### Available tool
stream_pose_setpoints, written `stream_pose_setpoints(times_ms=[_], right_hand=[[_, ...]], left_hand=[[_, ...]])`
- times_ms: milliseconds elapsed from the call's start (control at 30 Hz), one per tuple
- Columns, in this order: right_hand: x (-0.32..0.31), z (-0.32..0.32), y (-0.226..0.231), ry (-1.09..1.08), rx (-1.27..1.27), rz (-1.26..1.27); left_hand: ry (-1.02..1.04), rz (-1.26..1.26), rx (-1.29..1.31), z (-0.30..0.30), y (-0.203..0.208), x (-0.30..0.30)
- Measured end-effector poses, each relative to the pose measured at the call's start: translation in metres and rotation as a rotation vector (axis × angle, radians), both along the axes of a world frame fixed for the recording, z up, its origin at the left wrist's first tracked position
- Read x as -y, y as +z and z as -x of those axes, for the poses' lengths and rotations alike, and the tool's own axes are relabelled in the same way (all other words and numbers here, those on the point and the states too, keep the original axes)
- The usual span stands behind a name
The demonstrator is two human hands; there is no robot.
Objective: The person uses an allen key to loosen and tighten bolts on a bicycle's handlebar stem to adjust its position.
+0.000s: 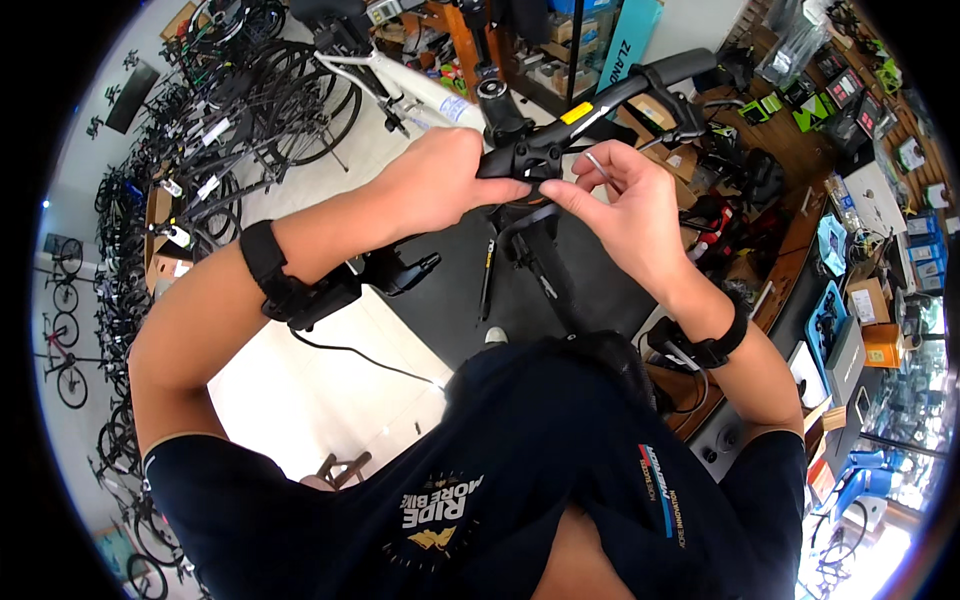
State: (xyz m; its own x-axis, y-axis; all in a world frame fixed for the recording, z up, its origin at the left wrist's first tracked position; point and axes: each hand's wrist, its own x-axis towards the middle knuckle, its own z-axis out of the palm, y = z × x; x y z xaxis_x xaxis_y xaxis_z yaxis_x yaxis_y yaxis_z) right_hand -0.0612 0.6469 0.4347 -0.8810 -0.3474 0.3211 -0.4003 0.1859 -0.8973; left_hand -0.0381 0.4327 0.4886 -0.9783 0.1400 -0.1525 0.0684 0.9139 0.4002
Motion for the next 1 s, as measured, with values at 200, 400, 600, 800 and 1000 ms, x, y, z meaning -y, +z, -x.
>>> stream_pose_setpoints(times_ms=[200,400,600,800,1000], right_hand=[[0.004,0.007,0.002,0.030,-0.153,-0.158],[0.006,0.007,0.016,0.031,-0.205,-0.187],[0.011,0.014,0.021,0.059,-0.125,-0.198],[0.018,0.012,0.027,0.075,-0.116,-0.281],[0.008,0.011,0.017,0.090,-0.106,-0.143]], left_hand=[[0.063,-0.073,0.098,-0.004,-0.002,-0.003],[0.007,-0.098,0.053,-0.004,0.002,-0.002],[-0.004,-0.107,0.095,0.000,0.008,0.001],[-0.104,-0.035,-0.009,0.003,0.010,0.003],[-0.115,-0.016,0.011,0.006,0.011,0.004]])
